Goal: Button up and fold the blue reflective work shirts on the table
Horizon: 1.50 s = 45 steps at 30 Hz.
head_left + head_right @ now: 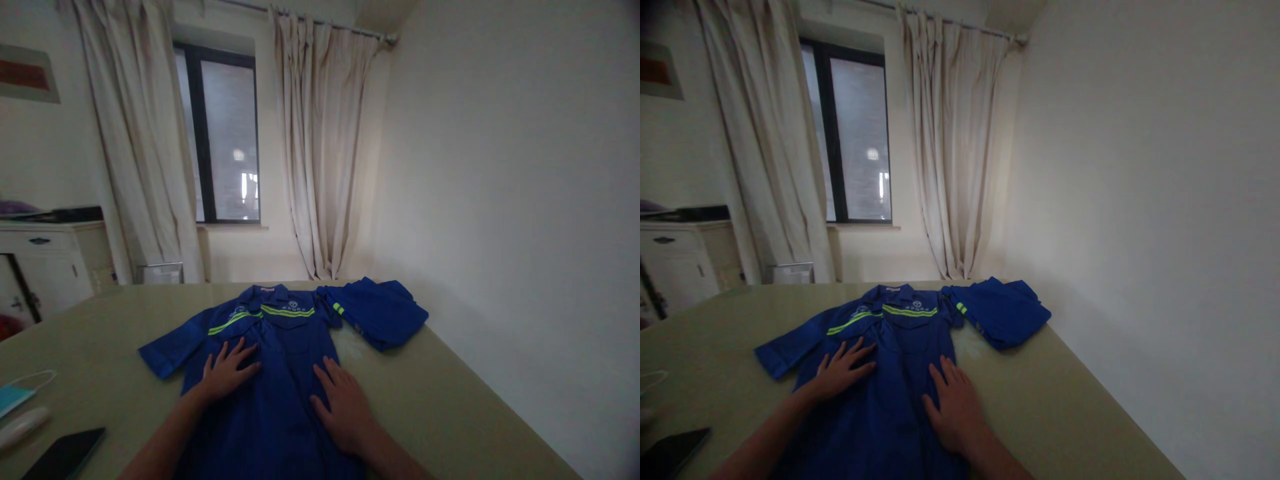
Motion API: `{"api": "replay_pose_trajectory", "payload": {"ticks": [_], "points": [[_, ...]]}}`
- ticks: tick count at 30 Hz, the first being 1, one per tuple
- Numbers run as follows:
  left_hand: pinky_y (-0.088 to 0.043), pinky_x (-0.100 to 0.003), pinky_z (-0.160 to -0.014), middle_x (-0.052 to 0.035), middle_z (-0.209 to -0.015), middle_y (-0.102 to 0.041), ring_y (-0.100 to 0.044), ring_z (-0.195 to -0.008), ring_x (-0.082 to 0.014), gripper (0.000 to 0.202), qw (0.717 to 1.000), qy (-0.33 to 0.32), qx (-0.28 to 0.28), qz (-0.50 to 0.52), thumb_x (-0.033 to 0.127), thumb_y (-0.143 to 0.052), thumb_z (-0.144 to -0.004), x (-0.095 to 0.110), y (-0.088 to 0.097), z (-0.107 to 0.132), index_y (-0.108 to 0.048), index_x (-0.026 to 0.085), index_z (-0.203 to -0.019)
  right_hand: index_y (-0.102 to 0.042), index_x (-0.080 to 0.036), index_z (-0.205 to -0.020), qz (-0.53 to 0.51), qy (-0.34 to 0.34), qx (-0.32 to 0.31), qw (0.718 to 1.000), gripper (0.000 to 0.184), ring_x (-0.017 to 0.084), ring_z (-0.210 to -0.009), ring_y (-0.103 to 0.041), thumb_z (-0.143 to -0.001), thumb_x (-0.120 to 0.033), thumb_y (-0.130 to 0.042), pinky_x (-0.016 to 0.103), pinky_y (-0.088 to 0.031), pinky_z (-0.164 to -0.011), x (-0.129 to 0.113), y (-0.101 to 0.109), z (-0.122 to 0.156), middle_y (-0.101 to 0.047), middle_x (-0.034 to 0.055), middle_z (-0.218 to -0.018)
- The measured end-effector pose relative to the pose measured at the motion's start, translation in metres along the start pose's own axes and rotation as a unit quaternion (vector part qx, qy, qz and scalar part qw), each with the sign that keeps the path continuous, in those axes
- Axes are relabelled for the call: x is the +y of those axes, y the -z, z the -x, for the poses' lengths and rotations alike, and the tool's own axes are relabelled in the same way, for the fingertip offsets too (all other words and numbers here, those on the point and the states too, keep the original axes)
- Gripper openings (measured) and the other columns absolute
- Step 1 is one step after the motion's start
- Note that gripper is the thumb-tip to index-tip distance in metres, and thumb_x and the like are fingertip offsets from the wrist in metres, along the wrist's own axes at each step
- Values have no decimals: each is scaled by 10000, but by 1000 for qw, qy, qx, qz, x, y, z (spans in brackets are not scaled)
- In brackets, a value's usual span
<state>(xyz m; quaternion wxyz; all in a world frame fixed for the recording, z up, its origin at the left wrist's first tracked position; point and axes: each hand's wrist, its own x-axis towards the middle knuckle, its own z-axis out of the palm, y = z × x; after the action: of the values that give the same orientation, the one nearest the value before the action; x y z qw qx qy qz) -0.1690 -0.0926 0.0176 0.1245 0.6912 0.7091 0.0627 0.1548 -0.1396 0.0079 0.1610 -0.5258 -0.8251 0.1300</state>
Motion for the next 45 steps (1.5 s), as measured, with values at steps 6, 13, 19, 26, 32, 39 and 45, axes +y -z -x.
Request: {"api": "replay_pose_trajectory", "payload": {"ticks": [6,13,19,26,32,39,45], "points": [[-151,-608,-1245,-6,-1615,-390,-326,-1509,-302,596,988,-108,101,-46,591,-402,-965,-59,-9,-18,-432,363,-1515,-417,-217,-1549,48,-21,1,999,648,300,-1521,-277,-990,-544,-437,478,-229,-1235,19,7,-45,-303,122,-1644],[-403,-521,-1163,-81,-1482,-583,-541,-1359,-302,461,973,-109,194,-66,383,-415,-980,-66,-7,14,-652,234,-1347,-491,-194,-1501,82,-9,24,996,600,326,-1455,-402,-990,-506,-464,481,-285,-1198,45,10,-63,-416,157,-1587],[-489,-447,-1114,-22,-1546,-513,-546,-1360,-283,679,946,-267,184,-14,569,-604,-911,14,-43,117,-395,393,-1533,-691,-179,-1193,110,66,103,986,344,277,-1206,-578,-1028,-335,-432,412,-404,-1067,30,18,-48,-669,128,-1276],[-383,-583,-1173,48,-1546,-462,-469,-1421,-302,599,974,-220,43,15,300,-554,-927,-2,-53,164,-424,505,-1474,-707,-213,-1121,17,77,29,996,491,278,-1048,-625,-946,-636,-527,379,-463,-936,-10,23,35,-683,109,-1138],[-343,-554,-1220,54,-1480,-562,-511,-1391,-313,591,994,-98,44,25,207,-629,-769,-21,-35,168,-653,428,-1317,-569,-175,-1395,-14,0,-25,1000,787,370,-1313,-497,-753,-583,-773,440,-348,-1128,-14,23,74,-531,169,-1463],[-583,-365,-989,1,-1267,-722,-696,-1134,-255,349,971,-189,99,106,459,-693,-866,-8,-47,180,-707,420,-1212,-645,-178,-890,-82,-44,15,996,390,247,-986,-597,-636,-350,-885,311,-442,-846,-16,25,60,-648,72,-1038],[-588,-361,-967,-39,-1203,-735,-701,-1090,-247,321,958,-224,157,90,437,-626,-918,8,-47,184,-701,407,-1228,-592,-208,-878,-246,14,144,959,71,181,-837,-603,-894,-264,-632,282,-443,-796,-46,22,57,-634,9,-864]]}}
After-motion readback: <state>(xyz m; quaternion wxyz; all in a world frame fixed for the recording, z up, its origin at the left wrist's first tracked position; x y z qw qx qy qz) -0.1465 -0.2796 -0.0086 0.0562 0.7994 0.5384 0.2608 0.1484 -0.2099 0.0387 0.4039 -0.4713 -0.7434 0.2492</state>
